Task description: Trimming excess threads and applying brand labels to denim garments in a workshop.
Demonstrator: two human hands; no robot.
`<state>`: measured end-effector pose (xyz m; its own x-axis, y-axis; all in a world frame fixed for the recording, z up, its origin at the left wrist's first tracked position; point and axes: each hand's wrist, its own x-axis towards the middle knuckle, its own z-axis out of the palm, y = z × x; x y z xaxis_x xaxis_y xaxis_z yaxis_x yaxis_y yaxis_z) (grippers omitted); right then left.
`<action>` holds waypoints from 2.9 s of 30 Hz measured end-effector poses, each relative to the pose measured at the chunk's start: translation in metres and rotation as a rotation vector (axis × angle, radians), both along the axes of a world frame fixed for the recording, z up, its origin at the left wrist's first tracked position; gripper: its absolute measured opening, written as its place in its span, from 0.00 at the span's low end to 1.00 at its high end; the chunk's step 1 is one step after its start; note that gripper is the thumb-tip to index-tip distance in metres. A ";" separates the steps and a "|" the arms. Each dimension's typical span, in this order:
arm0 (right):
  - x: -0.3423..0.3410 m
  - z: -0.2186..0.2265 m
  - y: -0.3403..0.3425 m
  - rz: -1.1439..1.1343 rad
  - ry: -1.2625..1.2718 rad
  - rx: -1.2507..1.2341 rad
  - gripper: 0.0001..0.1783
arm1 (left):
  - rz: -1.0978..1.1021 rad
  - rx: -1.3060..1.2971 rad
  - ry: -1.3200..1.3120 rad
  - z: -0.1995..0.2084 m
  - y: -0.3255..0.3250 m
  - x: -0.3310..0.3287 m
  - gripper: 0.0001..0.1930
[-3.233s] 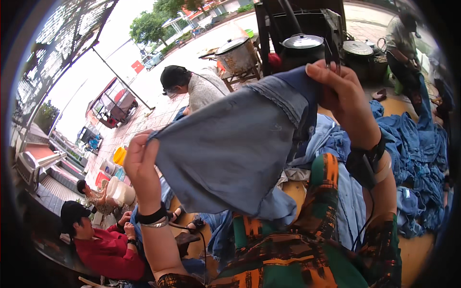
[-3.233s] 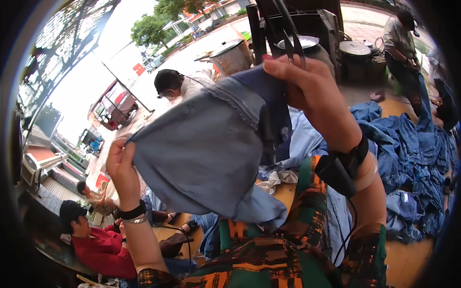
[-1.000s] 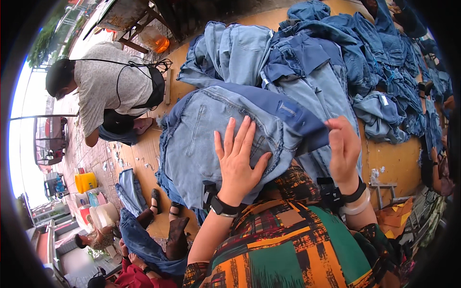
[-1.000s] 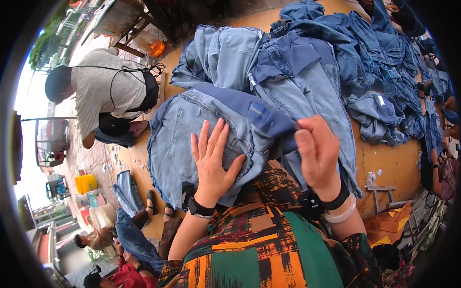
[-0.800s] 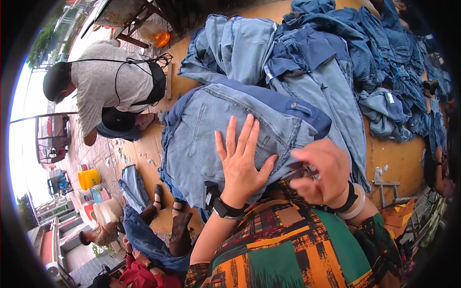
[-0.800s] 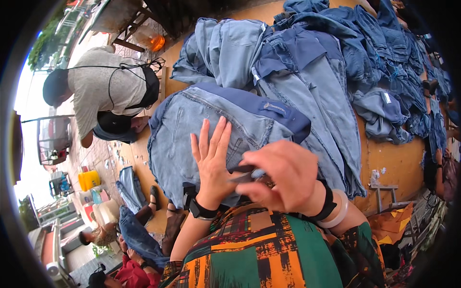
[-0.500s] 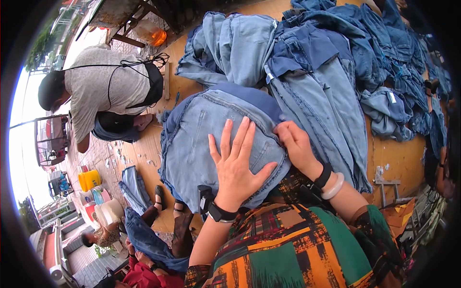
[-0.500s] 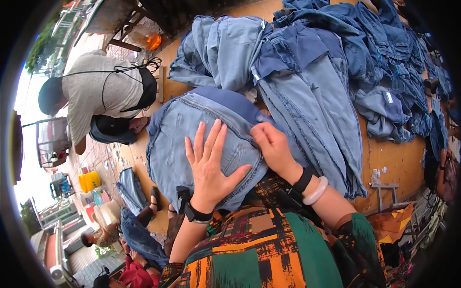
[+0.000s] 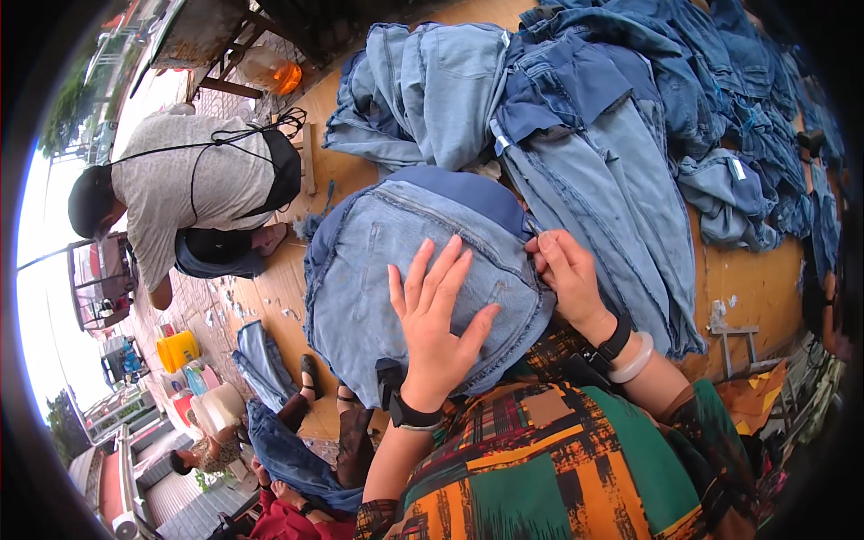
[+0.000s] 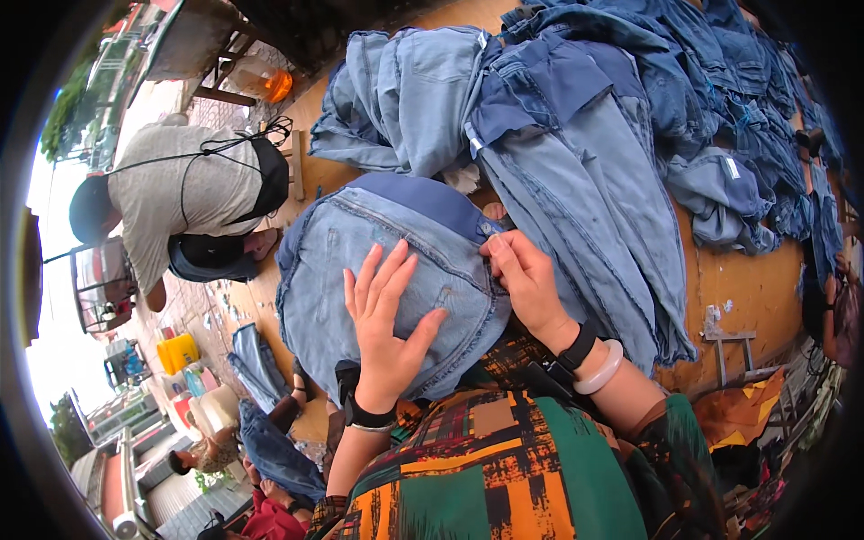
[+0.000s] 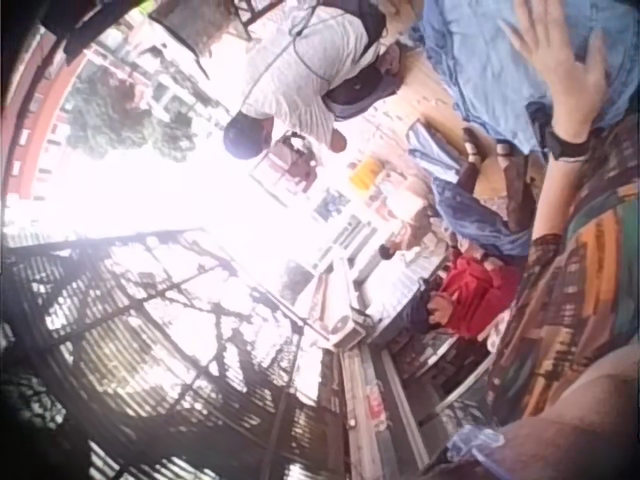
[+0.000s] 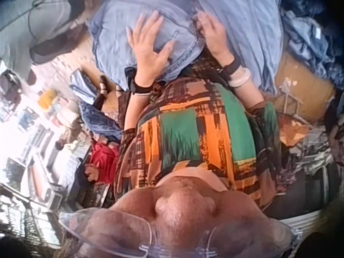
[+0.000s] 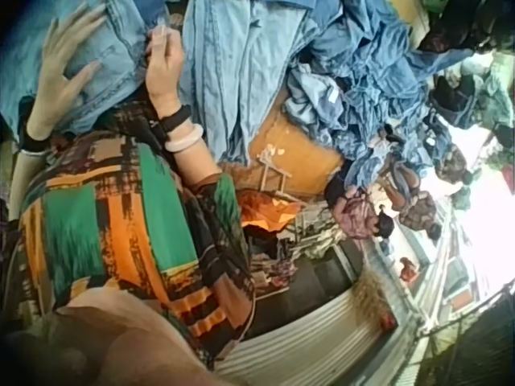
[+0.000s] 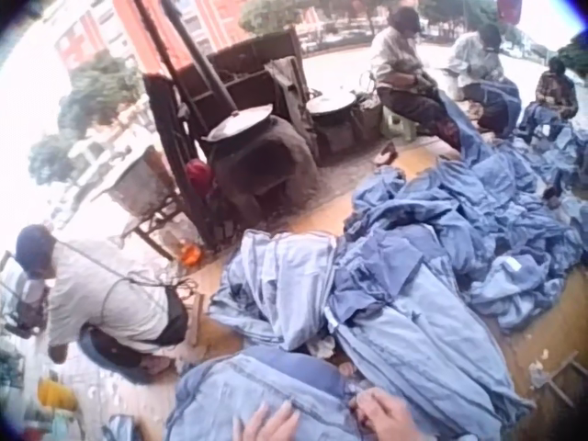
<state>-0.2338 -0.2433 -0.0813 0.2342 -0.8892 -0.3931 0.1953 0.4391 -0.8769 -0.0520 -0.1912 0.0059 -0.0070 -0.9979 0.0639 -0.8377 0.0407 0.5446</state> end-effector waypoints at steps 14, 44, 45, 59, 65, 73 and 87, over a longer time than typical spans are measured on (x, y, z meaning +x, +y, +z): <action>-0.020 0.027 0.016 0.071 0.095 -0.232 0.10 | -0.086 -0.238 -0.050 -0.006 -0.006 -0.028 0.10; -0.009 0.041 0.023 0.155 0.604 -0.905 0.12 | 0.056 -0.220 0.242 -0.014 -0.009 -0.020 0.04; -0.008 0.041 0.023 0.156 0.601 -0.906 0.12 | 0.061 -0.223 0.245 -0.013 -0.008 -0.020 0.04; -0.011 0.042 0.024 0.080 0.562 -0.853 0.12 | 0.067 -0.183 0.450 0.003 -0.003 -0.014 0.07; -0.012 0.041 0.024 0.097 0.591 -0.862 0.13 | -0.090 -0.245 0.011 -0.002 -0.006 -0.017 0.10; -0.010 0.043 0.024 0.129 0.620 -0.905 0.14 | -0.079 -0.295 0.128 -0.012 -0.010 -0.014 0.08; -0.008 0.045 0.021 0.132 0.648 -0.956 0.14 | -0.023 -0.269 0.232 -0.014 -0.008 -0.019 0.08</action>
<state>-0.2416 -0.2219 -0.0361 0.3477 -0.8717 0.3453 -0.4089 -0.4724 -0.7808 -0.0707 -0.1997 -0.0078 0.0168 -0.9448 0.3272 -0.6900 0.2258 0.6876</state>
